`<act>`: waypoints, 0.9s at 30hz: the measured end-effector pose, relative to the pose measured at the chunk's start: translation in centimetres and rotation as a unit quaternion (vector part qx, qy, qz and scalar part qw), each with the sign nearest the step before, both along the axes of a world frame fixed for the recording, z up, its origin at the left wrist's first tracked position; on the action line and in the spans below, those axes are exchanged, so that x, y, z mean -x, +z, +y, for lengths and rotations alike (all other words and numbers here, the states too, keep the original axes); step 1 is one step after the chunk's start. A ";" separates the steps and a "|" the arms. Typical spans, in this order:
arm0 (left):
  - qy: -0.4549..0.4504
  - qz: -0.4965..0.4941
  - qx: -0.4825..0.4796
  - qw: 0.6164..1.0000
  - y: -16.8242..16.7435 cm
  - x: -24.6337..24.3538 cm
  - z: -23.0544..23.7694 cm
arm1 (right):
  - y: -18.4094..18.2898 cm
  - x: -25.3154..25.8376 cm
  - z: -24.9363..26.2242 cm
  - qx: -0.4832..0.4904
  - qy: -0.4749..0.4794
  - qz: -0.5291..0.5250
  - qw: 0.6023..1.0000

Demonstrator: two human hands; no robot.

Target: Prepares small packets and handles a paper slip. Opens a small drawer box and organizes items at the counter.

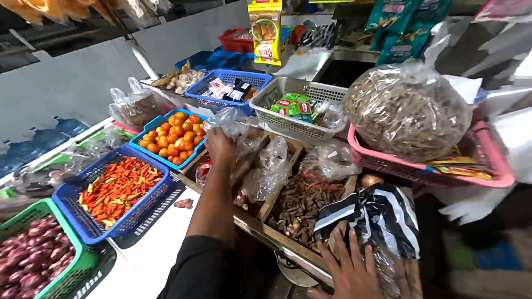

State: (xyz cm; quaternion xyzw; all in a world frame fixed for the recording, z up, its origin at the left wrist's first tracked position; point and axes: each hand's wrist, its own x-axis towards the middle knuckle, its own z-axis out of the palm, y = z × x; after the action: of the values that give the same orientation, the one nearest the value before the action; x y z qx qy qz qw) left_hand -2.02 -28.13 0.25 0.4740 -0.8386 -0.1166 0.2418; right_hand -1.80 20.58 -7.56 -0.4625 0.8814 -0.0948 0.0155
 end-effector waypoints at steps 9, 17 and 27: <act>-0.051 0.551 0.193 0.810 5.6 -7.1 4.6 | -0.5 -0.2 -0.1 0.007 0.000 0.034 0.999; -0.321 -0.083 0.038 0.943 -0.7 -0.9 19.0 | -0.9 -0.3 -0.1 0.001 -0.006 0.056 0.998; -0.418 0.139 0.042 0.897 -6.2 -16.4 30.7 | 0.0 -0.9 0.5 0.019 0.011 0.021 1.000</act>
State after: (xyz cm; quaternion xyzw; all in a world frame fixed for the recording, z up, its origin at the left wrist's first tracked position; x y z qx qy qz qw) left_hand 14.42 2.61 -6.00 0.0482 -0.9216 -0.2362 0.3042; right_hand -0.88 21.04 -7.53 -0.4743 0.8744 -0.1015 -0.0104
